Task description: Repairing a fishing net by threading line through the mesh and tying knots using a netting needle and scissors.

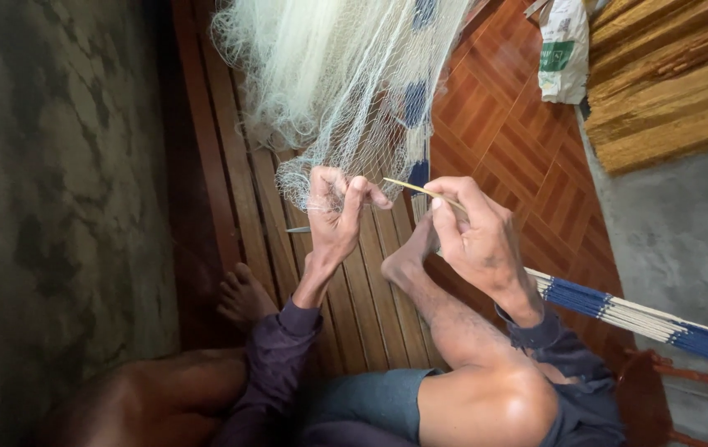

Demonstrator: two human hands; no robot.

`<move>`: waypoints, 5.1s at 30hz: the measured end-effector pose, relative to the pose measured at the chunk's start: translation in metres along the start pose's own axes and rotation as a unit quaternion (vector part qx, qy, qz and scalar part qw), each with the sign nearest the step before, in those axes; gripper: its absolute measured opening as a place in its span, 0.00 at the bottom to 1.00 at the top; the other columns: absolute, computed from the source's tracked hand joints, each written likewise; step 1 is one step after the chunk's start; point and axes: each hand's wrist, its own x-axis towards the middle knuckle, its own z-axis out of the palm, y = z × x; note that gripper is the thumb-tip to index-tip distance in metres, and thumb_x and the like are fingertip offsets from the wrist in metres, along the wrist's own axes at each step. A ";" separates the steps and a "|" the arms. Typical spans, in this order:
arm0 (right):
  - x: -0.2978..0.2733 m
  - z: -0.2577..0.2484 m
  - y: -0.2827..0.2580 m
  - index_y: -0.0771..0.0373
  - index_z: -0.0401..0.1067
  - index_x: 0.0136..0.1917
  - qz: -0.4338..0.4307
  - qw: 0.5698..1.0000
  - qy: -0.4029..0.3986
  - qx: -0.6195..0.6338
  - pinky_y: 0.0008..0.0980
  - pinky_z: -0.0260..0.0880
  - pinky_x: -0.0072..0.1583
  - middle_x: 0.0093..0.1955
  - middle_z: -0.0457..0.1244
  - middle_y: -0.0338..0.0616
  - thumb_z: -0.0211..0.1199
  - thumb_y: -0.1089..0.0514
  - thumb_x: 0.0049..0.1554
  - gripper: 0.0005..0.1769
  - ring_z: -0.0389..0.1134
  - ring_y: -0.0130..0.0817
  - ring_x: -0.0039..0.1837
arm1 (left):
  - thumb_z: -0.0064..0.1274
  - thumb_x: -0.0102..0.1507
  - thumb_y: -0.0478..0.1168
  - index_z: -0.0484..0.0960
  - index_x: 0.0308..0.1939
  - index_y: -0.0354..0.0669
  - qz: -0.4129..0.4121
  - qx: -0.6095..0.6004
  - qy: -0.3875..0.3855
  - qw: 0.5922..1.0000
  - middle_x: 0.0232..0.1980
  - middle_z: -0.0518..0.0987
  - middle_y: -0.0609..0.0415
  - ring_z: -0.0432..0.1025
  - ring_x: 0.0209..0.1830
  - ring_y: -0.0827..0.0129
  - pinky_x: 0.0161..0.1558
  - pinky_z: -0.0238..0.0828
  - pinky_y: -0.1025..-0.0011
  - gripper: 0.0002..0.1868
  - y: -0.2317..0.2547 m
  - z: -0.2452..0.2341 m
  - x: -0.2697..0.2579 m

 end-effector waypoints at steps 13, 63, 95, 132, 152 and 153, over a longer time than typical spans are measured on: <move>-0.003 -0.001 0.002 0.51 0.78 0.54 -0.040 0.993 0.013 -0.108 0.38 0.72 0.37 0.39 0.69 0.42 0.64 0.64 0.60 0.11 0.73 0.44 0.39 | 0.41 0.75 0.34 0.59 0.41 0.44 -0.008 0.005 -0.005 1.000 0.29 0.82 0.44 0.82 0.28 0.63 0.30 0.82 0.70 0.09 -0.002 -0.001 0.001; 0.008 -0.010 -0.019 0.54 0.78 0.57 -0.078 0.986 0.054 -0.134 0.38 0.73 0.41 0.45 0.68 0.41 0.61 0.65 0.65 0.10 0.72 0.42 0.41 | 0.42 0.74 0.34 0.60 0.40 0.45 -0.011 -0.008 0.006 1.000 0.30 0.83 0.44 0.82 0.29 0.65 0.32 0.84 0.68 0.09 0.005 0.002 0.002; 0.018 -0.009 -0.021 0.52 0.78 0.54 -0.056 0.990 0.025 -0.130 0.38 0.69 0.37 0.36 0.61 0.39 0.61 0.67 0.62 0.12 0.68 0.41 0.35 | 0.42 0.74 0.34 0.60 0.41 0.44 -0.042 -0.026 0.011 0.999 0.28 0.83 0.45 0.81 0.27 0.65 0.32 0.80 0.74 0.09 -0.002 0.001 0.000; 0.080 -0.010 0.005 0.57 0.69 0.54 -0.194 0.972 -0.106 -0.083 0.40 0.68 0.51 0.37 0.61 0.42 0.69 0.63 0.58 0.13 0.68 0.40 0.42 | 0.49 0.67 0.64 0.85 0.54 0.50 -0.204 0.584 -0.090 0.781 0.44 0.87 0.47 0.80 0.46 0.46 0.51 0.75 0.51 0.26 0.104 -0.018 0.049; 0.039 -0.032 -0.010 0.71 0.52 0.76 0.008 0.999 0.013 0.050 0.33 0.80 0.50 0.49 0.70 0.57 0.65 0.75 0.63 0.34 0.74 0.42 0.47 | 0.32 0.73 0.57 0.83 0.32 0.53 -0.185 0.327 -0.230 0.898 0.20 0.68 0.69 0.52 0.15 0.82 0.20 0.41 0.78 0.26 0.061 0.014 0.072; 0.037 -0.031 -0.008 0.71 0.52 0.76 0.008 0.999 0.011 0.051 0.33 0.80 0.50 0.49 0.70 0.57 0.65 0.75 0.63 0.34 0.74 0.42 0.47 | 0.32 0.73 0.57 0.83 0.32 0.53 -0.186 0.327 -0.228 0.898 0.20 0.68 0.69 0.52 0.15 0.82 0.20 0.41 0.78 0.26 0.066 0.015 0.074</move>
